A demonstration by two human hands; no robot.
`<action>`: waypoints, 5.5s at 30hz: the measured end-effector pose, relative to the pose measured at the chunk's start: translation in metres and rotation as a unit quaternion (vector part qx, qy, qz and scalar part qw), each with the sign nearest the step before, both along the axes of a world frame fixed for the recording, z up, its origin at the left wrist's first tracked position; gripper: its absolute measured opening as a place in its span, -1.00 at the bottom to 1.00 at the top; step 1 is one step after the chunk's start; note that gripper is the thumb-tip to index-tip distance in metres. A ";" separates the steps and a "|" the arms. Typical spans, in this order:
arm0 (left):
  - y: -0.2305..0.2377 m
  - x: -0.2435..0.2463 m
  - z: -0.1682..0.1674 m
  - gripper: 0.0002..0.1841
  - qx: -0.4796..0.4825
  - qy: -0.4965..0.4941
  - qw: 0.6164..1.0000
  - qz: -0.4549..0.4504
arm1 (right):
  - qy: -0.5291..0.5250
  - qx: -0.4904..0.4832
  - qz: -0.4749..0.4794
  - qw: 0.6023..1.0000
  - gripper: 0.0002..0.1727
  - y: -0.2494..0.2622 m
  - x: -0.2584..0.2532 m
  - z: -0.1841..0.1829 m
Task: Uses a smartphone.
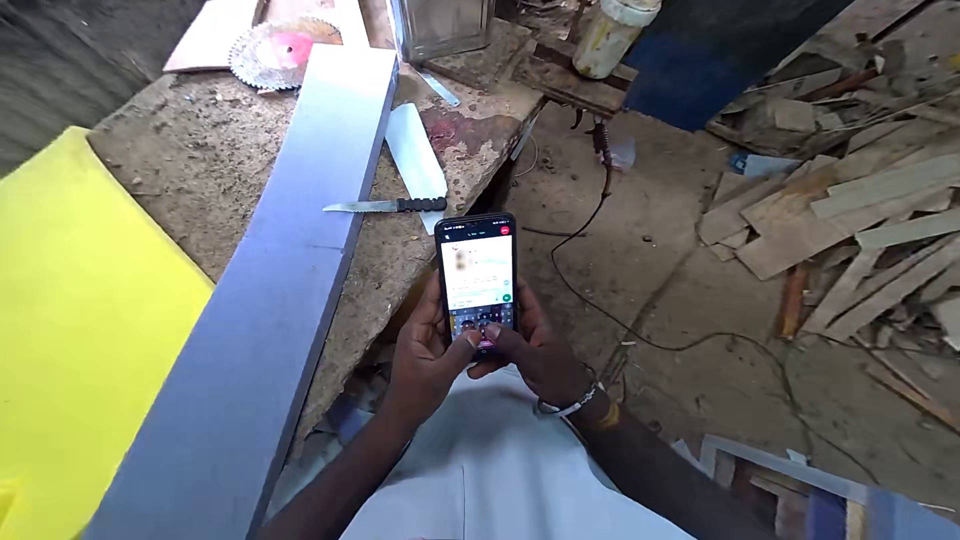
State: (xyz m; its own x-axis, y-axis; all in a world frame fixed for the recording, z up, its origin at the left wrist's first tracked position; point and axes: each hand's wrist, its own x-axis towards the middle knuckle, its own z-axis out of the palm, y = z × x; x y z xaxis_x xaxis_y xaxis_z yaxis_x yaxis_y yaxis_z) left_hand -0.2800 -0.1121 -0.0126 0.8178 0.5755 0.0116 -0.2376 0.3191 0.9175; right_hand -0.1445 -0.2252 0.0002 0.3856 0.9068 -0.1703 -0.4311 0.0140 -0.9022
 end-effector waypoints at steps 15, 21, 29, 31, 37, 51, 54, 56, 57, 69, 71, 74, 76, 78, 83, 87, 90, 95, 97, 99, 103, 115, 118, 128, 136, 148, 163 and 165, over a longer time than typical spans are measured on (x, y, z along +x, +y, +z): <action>0.005 -0.007 -0.003 -0.15 0.014 -0.038 0.999 -0.020 | 0.024 0.032 0.012 0.999 -0.32 0.004 0.000 -0.004; 0.009 -0.009 -0.006 -0.14 -0.021 -0.044 0.998 -0.035 | 0.037 0.057 0.055 0.996 -0.18 0.001 0.006 -0.007; 0.008 -0.004 -0.005 -0.18 -0.001 -0.019 1.000 0.003 | 0.018 0.053 0.073 0.996 -0.01 -0.001 0.012 -0.005; 0.009 -0.004 -0.006 -0.17 -0.004 -0.027 1.000 -0.004 | 0.009 0.046 0.071 0.996 0.00 0.000 0.012 -0.003; 0.012 0.002 -0.007 -0.15 -0.010 -0.047 0.999 -0.017 | 0.010 0.056 0.076 0.996 0.00 0.002 0.019 -0.005; 0.015 0.018 -0.009 -0.13 -0.023 -0.047 0.997 -0.054 | 0.048 0.063 0.049 0.996 -0.11 -0.003 0.031 -0.011; 0.014 0.021 -0.010 -0.15 -0.009 -0.053 0.996 -0.069 | 0.081 0.045 0.014 0.996 -0.42 -0.002 0.032 -0.011; 0.012 0.023 -0.010 -0.15 -0.007 -0.056 0.995 -0.079 | 0.087 0.026 -0.011 0.996 -0.48 -0.002 0.032 -0.011; 0.011 0.024 -0.010 -0.15 -0.007 -0.057 0.995 -0.082 | 0.087 0.021 -0.017 0.996 -0.49 -0.002 0.033 -0.012; 0.002 0.031 -0.010 -0.19 -0.017 0.005 0.998 -0.053 | 0.113 0.038 -0.009 0.993 -0.30 -0.013 0.037 -0.021; 0.002 0.033 -0.011 -0.29 -0.029 0.037 0.998 -0.037 | 0.109 0.021 -0.004 0.994 -0.30 -0.012 0.038 -0.019; 0.005 0.036 -0.009 -0.45 -0.055 0.074 0.996 -0.015 | 0.111 0.001 -0.005 0.994 -0.30 -0.011 0.038 -0.020; 0.007 0.039 -0.006 -0.52 -0.051 0.098 0.994 0.004 | 0.107 -0.015 -0.006 0.994 -0.32 -0.011 0.039 -0.019; 0.010 0.042 -0.004 -0.54 -0.028 0.125 0.991 0.029 | 0.100 -0.027 -0.005 0.995 -0.33 -0.011 0.041 -0.017; 0.023 0.051 0.004 -0.55 0.023 0.107 0.992 0.066 | 0.095 -0.054 -0.001 0.994 -0.30 -0.012 0.049 -0.015; 0.031 0.063 0.004 -0.52 0.034 0.090 0.991 0.094 | 0.094 -0.078 -0.005 0.992 -0.31 -0.013 0.058 -0.018; 0.036 0.073 0.002 -0.51 0.051 0.101 0.988 0.106 | 0.094 -0.096 -0.010 0.991 -0.33 -0.009 0.066 -0.021; 0.046 0.092 -0.004 -0.49 0.128 0.147 0.972 0.134 | 0.107 -0.102 0.009 0.989 -0.33 0.009 0.086 -0.028; 0.053 0.103 -0.001 -0.49 0.143 0.162 0.964 0.152 | 0.113 -0.106 0.018 0.988 -0.33 0.021 0.098 -0.028; 0.062 0.114 0.003 -0.49 0.155 0.174 0.958 0.165 | 0.123 -0.107 0.035 0.986 -0.33 0.034 0.112 -0.028; 0.086 0.146 0.003 -0.50 0.198 0.184 0.944 0.191 | 0.128 -0.096 0.062 0.985 -0.32 0.062 0.148 -0.029; 0.144 0.280 0.017 -0.49 0.266 0.168 0.910 0.270 | 0.140 -0.035 0.135 0.980 -0.21 0.136 0.293 -0.017; 0.152 0.302 0.021 -0.48 0.268 0.166 0.906 0.281 | 0.139 -0.020 0.152 0.978 -0.25 0.149 0.318 -0.019; 0.161 0.328 0.036 -0.47 0.232 0.149 0.906 0.320 | 0.151 0.078 0.289 0.942 -0.10 0.182 0.369 -0.018; 0.166 0.335 0.031 -0.48 0.244 0.123 0.913 0.301 | 0.171 0.105 0.313 0.928 0.07 0.185 0.391 -0.012; 0.154 0.305 -0.004 -0.52 0.209 0.155 0.914 0.312 | 0.156 0.097 0.310 0.933 0.08 0.194 0.396 -0.012; 0.131 0.273 -0.009 -0.58 0.269 0.188 0.908 0.258 | 0.148 0.086 0.295 0.940 0.15 0.192 0.359 -0.020; 0.125 0.262 -0.009 -0.58 0.282 0.202 0.902 0.258 | 0.143 0.086 0.290 0.942 0.14 0.189 0.350 -0.017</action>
